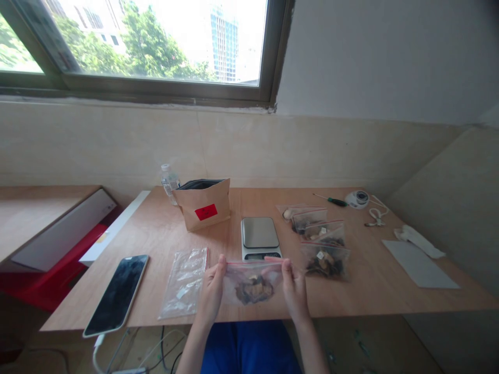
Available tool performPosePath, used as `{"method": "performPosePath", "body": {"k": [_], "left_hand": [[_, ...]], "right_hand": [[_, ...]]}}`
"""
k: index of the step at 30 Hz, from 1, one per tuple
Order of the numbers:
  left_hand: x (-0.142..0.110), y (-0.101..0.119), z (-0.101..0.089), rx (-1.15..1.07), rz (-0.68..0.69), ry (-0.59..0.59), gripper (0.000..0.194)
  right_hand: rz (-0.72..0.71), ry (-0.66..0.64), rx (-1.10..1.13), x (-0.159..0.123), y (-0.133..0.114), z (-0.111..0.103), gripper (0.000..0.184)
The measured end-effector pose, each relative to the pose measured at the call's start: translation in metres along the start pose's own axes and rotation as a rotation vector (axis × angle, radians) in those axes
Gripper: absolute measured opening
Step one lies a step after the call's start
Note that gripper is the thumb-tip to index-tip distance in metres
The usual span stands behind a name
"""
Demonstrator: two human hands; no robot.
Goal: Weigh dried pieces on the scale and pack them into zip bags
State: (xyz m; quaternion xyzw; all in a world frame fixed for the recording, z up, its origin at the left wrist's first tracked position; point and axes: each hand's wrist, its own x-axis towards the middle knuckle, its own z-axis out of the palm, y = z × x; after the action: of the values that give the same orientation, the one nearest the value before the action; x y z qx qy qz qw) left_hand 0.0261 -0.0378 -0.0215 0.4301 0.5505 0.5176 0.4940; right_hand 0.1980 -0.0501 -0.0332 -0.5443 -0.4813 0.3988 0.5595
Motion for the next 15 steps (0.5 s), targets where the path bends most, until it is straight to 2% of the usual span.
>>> {"method": "performPosePath", "body": {"k": [2, 4, 8, 12, 15], "left_hand": [[0.001, -0.001, -0.001, 0.006, 0.020, -0.033, 0.059], [0.003, -0.001, -0.005, 0.001, 0.061, -0.059, 0.059], [0.010, -0.002, -0.021, 0.020, 0.095, -0.025, 0.052], [0.017, -0.004, -0.033, 0.042, 0.100, 0.049, 0.052], [0.020, -0.005, -0.036, 0.078, 0.120, 0.078, 0.051]], "right_hand": [[0.007, 0.054, -0.014, 0.001, 0.004, -0.013, 0.060], [0.025, 0.173, -0.028, 0.004, 0.009, -0.034, 0.060], [0.046, 0.465, -0.131, 0.013, 0.019, -0.096, 0.063], [0.044, 0.616, -0.415, 0.023, 0.027, -0.152, 0.069], [-0.076, 0.832, -0.724, 0.024, 0.040, -0.164, 0.073]]}}
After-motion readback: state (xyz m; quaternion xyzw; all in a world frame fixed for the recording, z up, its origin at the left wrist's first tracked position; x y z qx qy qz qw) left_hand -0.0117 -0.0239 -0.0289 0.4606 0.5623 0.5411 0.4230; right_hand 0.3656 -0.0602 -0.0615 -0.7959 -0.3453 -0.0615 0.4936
